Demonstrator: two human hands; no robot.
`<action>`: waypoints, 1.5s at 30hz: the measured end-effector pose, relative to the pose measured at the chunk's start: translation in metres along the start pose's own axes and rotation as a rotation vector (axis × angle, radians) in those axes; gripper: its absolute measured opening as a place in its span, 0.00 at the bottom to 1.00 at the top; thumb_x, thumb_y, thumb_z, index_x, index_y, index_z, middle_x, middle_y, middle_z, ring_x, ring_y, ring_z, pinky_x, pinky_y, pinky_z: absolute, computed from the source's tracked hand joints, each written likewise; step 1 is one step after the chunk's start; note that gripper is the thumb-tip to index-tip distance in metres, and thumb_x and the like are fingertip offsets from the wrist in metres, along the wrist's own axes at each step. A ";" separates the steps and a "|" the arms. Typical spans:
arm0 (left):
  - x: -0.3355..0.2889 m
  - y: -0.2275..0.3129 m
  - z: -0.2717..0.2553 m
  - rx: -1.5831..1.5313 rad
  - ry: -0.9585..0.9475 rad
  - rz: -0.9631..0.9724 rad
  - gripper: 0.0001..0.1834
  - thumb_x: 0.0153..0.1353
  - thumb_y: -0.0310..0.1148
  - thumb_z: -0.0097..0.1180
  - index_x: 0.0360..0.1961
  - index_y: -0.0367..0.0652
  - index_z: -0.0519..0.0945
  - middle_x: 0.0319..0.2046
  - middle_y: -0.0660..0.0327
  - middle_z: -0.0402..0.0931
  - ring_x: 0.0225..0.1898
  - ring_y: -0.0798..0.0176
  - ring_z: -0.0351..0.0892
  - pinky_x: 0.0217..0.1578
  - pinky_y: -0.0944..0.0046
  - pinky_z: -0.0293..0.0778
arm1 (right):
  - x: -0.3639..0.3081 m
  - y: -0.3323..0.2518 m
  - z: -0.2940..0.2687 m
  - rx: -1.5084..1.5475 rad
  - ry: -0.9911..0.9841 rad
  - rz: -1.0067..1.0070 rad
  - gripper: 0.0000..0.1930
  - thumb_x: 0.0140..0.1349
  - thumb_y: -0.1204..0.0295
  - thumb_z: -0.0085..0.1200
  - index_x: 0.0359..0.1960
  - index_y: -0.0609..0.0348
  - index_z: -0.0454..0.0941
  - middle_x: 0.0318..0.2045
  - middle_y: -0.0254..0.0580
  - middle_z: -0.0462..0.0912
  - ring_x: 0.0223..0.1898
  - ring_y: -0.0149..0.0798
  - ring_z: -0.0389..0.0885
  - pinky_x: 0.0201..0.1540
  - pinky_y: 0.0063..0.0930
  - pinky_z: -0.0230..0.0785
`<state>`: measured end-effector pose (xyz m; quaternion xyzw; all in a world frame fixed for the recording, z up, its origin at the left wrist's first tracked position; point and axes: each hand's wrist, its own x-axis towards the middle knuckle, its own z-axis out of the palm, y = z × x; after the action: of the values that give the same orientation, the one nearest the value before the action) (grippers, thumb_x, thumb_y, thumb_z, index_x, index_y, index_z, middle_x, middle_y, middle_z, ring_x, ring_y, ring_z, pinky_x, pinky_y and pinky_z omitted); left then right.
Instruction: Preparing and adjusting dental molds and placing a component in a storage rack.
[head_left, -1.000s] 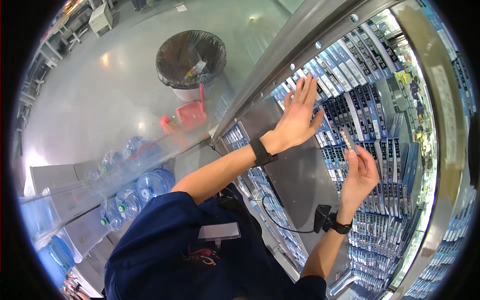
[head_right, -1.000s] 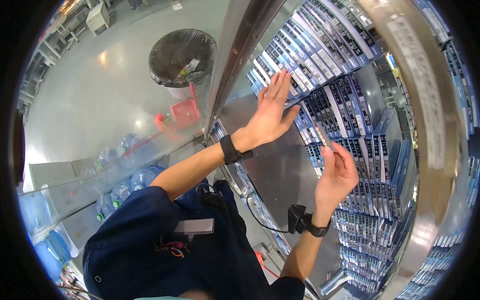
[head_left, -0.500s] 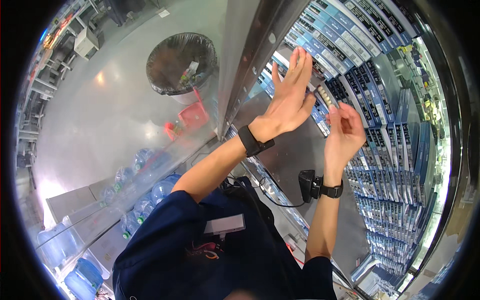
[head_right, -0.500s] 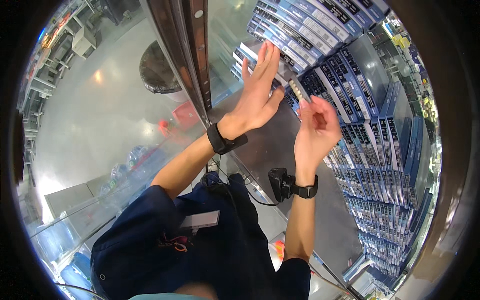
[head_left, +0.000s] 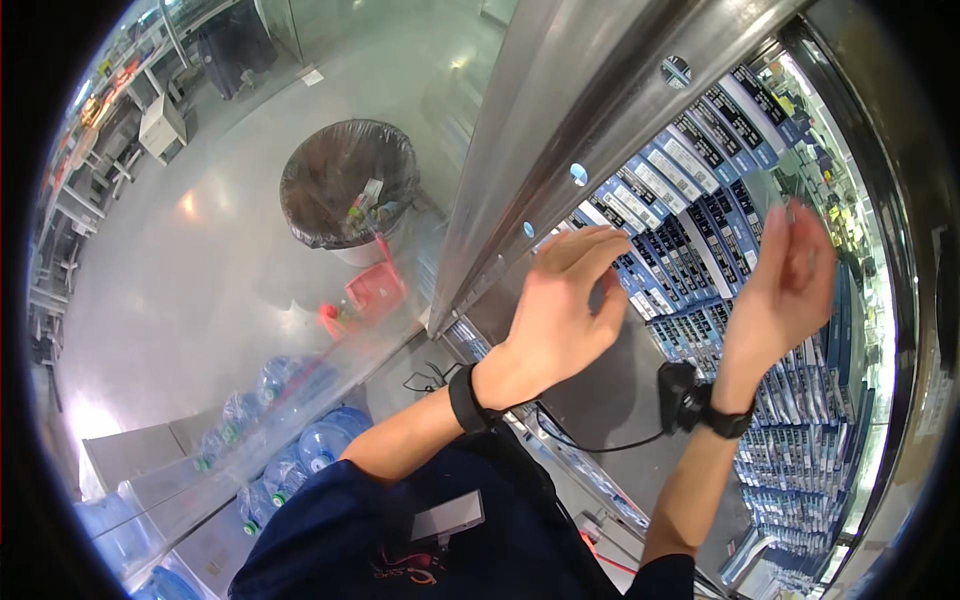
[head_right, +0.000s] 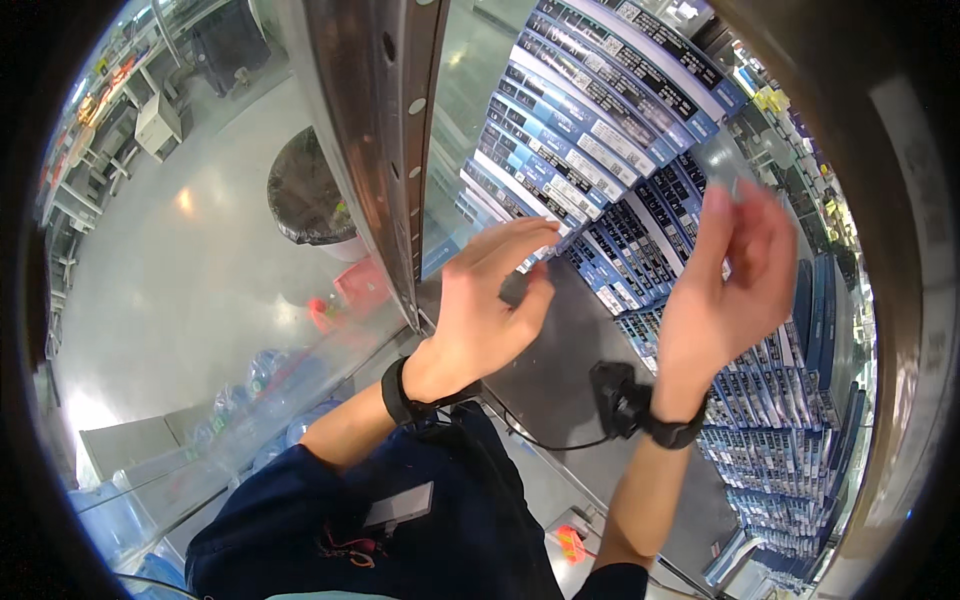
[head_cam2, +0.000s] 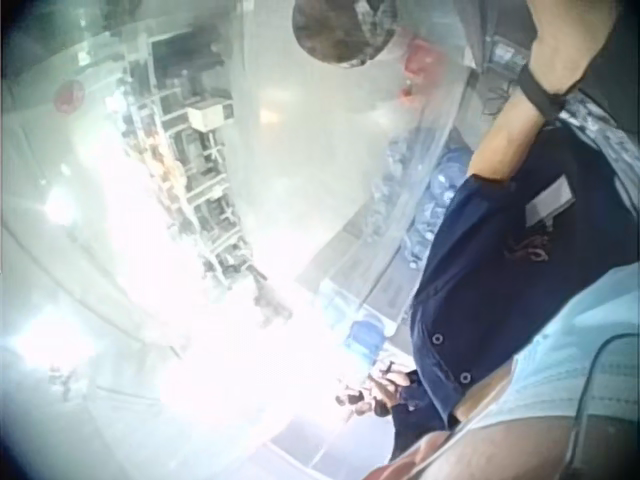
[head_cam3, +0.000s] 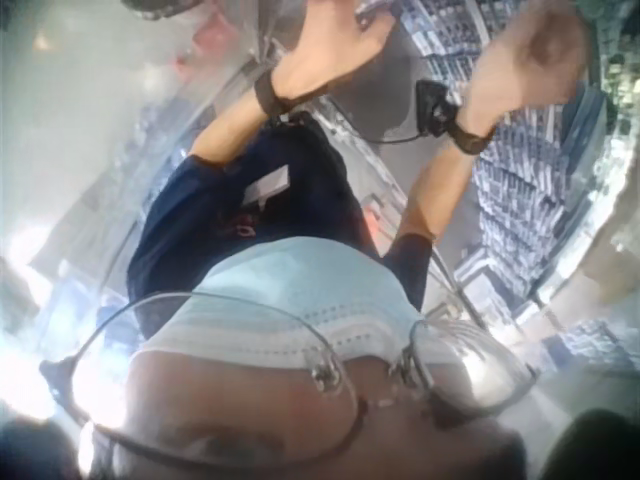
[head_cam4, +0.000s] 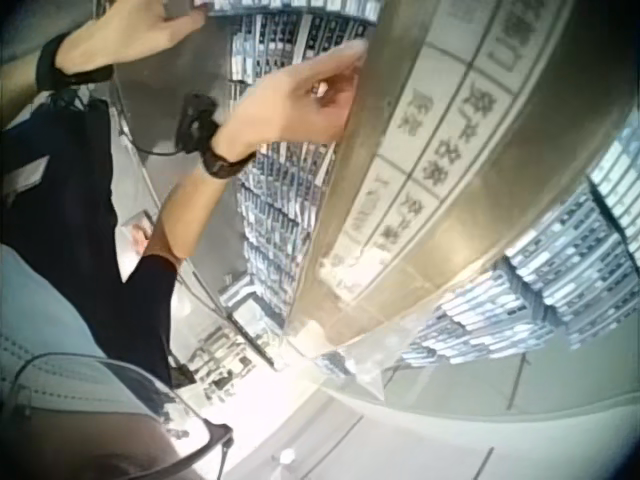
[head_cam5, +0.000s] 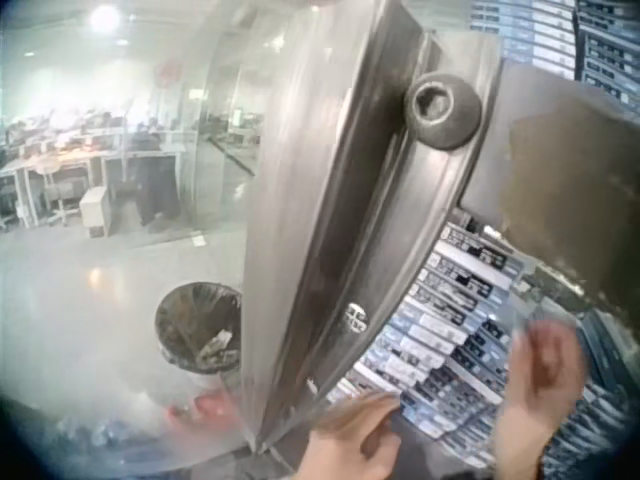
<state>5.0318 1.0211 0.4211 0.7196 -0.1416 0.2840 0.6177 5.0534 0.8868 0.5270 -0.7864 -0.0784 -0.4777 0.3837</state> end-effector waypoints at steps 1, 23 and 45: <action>0.009 0.008 0.002 -0.067 0.078 0.038 0.18 0.47 0.19 0.54 0.42 0.38 0.80 0.42 0.51 0.80 0.48 0.45 0.78 0.54 0.51 0.70 | 0.014 -0.006 0.008 0.054 0.016 -0.090 0.10 0.60 0.71 0.61 0.38 0.66 0.79 0.35 0.39 0.82 0.31 0.24 0.76 0.31 0.15 0.65; 0.098 0.061 -0.005 0.067 0.133 0.347 0.09 0.59 0.19 0.50 0.41 0.37 0.77 0.45 0.53 0.72 0.48 0.47 0.75 0.43 0.56 0.72 | 0.089 0.029 -0.015 -0.712 -0.193 0.105 0.14 0.63 0.68 0.53 0.48 0.59 0.79 0.42 0.35 0.82 0.45 0.23 0.77 0.43 0.18 0.68; 0.104 0.045 -0.002 -0.098 0.183 0.390 0.37 0.41 0.46 0.74 0.49 0.37 0.74 0.47 0.54 0.75 0.47 0.55 0.74 0.48 0.60 0.69 | 0.125 0.022 -0.005 -0.061 -0.645 -0.032 0.12 0.63 0.69 0.57 0.45 0.61 0.80 0.39 0.32 0.81 0.41 0.24 0.76 0.44 0.20 0.68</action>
<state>5.0897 1.0296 0.5181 0.6188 -0.2354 0.4549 0.5956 5.1271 0.8381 0.6179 -0.9071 -0.1941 -0.2118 0.3077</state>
